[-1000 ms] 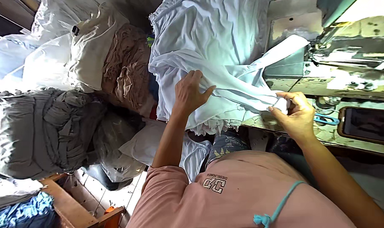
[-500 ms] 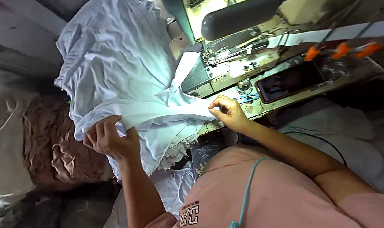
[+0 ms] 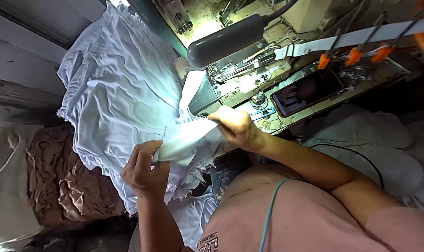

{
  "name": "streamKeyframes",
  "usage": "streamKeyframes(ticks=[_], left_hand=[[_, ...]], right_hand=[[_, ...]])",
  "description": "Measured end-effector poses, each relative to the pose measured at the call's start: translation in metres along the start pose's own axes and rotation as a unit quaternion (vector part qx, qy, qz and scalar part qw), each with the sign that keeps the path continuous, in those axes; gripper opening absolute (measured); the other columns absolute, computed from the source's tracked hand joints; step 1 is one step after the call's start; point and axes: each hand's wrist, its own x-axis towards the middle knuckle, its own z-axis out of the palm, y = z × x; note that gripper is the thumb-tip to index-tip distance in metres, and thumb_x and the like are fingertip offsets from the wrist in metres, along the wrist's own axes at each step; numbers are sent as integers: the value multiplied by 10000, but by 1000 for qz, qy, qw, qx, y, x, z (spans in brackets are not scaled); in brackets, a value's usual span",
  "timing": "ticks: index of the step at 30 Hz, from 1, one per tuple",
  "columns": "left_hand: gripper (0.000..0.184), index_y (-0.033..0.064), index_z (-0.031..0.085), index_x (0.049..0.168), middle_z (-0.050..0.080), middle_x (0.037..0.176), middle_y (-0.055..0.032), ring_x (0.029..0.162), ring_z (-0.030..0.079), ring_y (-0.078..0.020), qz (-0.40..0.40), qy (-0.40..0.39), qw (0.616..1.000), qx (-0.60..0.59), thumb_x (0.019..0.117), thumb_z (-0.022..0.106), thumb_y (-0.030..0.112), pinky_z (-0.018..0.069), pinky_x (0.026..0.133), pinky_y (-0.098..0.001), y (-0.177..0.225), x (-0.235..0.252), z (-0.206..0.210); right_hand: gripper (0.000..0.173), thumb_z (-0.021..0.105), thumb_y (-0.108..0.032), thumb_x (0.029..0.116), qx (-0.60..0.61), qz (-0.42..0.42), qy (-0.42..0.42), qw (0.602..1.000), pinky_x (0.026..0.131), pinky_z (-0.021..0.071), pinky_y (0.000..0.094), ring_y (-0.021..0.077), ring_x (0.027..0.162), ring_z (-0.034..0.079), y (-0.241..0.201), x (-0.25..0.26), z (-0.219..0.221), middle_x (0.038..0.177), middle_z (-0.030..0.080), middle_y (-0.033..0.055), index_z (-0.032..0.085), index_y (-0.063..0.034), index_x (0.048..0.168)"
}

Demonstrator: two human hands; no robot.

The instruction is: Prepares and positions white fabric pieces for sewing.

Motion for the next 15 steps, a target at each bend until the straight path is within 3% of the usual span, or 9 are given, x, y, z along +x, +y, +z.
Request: streamKeyframes(ticks=[2,4,5,7,8,10,13,14,15], left_hand=[[150,-52,696,930,730,913,-161,879,693,-137,-56,-7,994,-89,920,656,92,537,787,-247,-11,-16,1],[100,113,737,1047,760,1050,22,1036,709,-73,-106,-5,960,-259,981,665,132,573,949,-278,-13,-22,4],[153,196,753,1105,761,1085,86,1048,709,-60,-137,0,933,-333,1012,635,167,577,960,-286,-12,-21,4],[213,263,739,1066,744,974,186,875,693,35,-210,44,909,-357,1037,556,158,583,793,-189,-6,-8,-3],[218,236,720,1047,723,927,206,815,663,72,-212,68,923,-313,1046,529,132,558,737,-150,-7,3,-10],[149,89,701,1040,699,937,130,849,627,75,-110,70,976,-173,1040,571,161,521,775,-144,-21,29,-28],[379,-86,669,1002,663,899,-192,870,633,-186,60,-63,995,-47,1045,547,270,497,815,-330,-18,92,-33],[331,-103,685,949,682,863,-236,830,648,-234,96,-114,987,-68,1008,572,203,498,794,-357,-8,112,-17],[269,-86,706,906,700,843,-216,809,668,-214,124,-162,973,-111,972,590,147,518,786,-333,-1,125,6]], right_hand=[[198,576,38,907,-26,0,29,999,724,571,316,229,821,703,5,1,-13,887,718,169,748,58,1004],[197,572,18,926,-16,16,35,999,735,571,312,215,837,700,7,1,-12,904,718,160,741,58,1017],[196,581,-3,937,-2,38,22,999,732,574,323,207,838,702,8,-1,-8,916,721,151,739,52,1038],[174,583,-39,963,61,114,-44,991,733,576,355,191,838,701,5,-8,3,907,717,121,736,23,1018],[179,576,-62,983,122,159,-92,975,737,575,356,173,819,696,-3,-11,8,880,715,112,732,25,992],[238,531,-94,1033,315,215,-188,905,726,535,271,92,756,642,-33,-12,14,814,679,101,688,78,982],[154,530,-12,1023,543,207,-209,787,730,507,163,-31,757,604,-74,-1,9,801,635,2,629,77,946],[148,520,-2,1014,551,239,-180,779,756,515,168,-46,785,609,-73,1,7,825,649,-35,642,53,952],[164,508,-8,1008,533,292,-138,782,775,532,183,-49,806,624,-65,0,5,848,673,-66,665,15,967]])
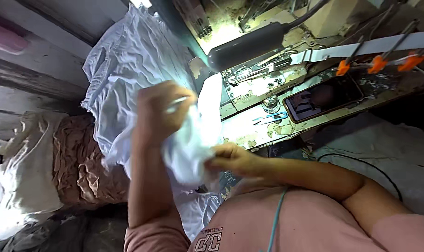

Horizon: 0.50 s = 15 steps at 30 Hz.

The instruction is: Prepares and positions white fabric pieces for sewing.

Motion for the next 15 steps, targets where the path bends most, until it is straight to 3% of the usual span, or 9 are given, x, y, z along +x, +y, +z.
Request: streamKeyframes(ticks=[3,6,8,11,13,15], left_hand=[[185,-18,750,892,727,846,-129,828,687,-170,45,-70,984,-158,958,616,91,539,806,-335,-9,25,67],[227,-9,716,846,675,762,-112,745,657,-192,2,-66,983,-169,995,593,111,515,715,-370,-10,26,94],[254,-8,689,829,642,734,-116,725,639,-223,-37,-74,987,-136,1004,564,127,490,685,-399,-4,30,93],[258,-29,687,882,666,848,-167,843,682,-310,-62,-81,993,-59,1022,529,120,519,744,-469,5,36,87],[224,-43,698,927,693,886,-181,850,705,-319,-97,-55,993,-40,1007,539,94,539,738,-485,3,35,81],[199,-44,661,893,656,759,-160,736,663,-261,-117,10,990,-78,1000,530,60,507,697,-420,-4,33,78]], right_hand=[[170,536,-51,1016,-50,36,205,977,795,574,256,33,843,667,23,-5,-47,913,714,-25,704,-43,1046],[185,517,-31,1008,-79,52,282,955,764,592,243,25,780,685,25,-26,-77,840,720,-63,689,-98,988],[219,522,13,983,-81,43,300,950,750,593,223,12,759,688,21,-34,-87,819,728,-83,697,-116,959],[224,543,32,971,-99,5,289,952,722,589,199,4,733,688,13,-31,-95,806,732,-86,694,-133,960],[194,567,7,973,-123,-20,246,961,709,591,193,4,723,690,9,-29,-98,800,727,-88,688,-144,954],[183,597,-44,970,-152,-70,191,967,704,578,172,-19,725,674,6,-29,-102,809,716,-126,702,-188,932]])
